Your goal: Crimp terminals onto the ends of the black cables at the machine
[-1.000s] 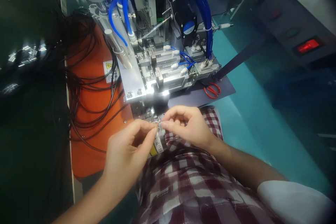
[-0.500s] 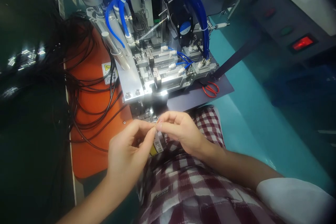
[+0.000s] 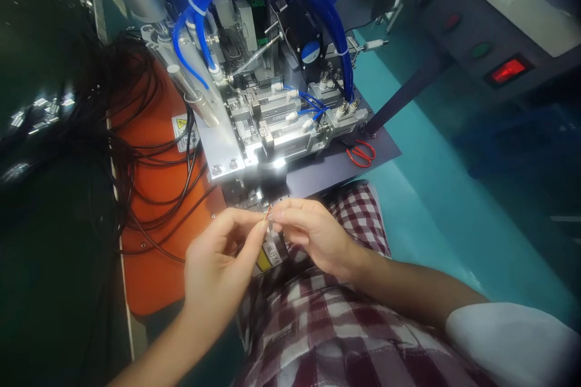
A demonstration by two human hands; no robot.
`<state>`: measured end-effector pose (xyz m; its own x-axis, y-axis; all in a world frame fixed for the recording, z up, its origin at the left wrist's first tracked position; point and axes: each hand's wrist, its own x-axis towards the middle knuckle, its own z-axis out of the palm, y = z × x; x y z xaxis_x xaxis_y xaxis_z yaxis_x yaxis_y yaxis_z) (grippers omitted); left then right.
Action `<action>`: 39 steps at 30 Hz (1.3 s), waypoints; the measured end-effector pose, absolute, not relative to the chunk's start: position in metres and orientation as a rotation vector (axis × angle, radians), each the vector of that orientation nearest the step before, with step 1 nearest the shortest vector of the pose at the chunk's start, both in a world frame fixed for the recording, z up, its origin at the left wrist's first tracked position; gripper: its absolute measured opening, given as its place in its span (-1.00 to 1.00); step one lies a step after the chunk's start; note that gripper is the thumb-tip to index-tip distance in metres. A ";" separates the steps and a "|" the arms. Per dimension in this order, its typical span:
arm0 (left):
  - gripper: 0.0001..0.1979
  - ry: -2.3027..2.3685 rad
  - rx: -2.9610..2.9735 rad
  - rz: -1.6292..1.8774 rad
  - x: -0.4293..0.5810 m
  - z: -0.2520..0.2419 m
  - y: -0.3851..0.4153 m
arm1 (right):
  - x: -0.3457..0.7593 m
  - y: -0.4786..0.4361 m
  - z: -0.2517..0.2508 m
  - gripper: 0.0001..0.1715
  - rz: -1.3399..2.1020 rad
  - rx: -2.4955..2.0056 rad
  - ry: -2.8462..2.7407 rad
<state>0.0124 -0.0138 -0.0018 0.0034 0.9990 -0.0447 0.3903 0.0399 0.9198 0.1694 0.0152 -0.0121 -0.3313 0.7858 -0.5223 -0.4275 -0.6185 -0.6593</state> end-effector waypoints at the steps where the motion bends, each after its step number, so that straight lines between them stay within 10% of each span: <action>1: -0.94 1.510 1.473 0.951 0.012 -0.001 -0.013 | 0.171 0.016 -0.012 -0.87 2.008 -1.095 -0.555; 39: -0.91 1.466 1.526 0.914 0.013 0.001 -0.010 | 0.179 0.028 -0.012 -0.80 1.917 -1.126 -0.882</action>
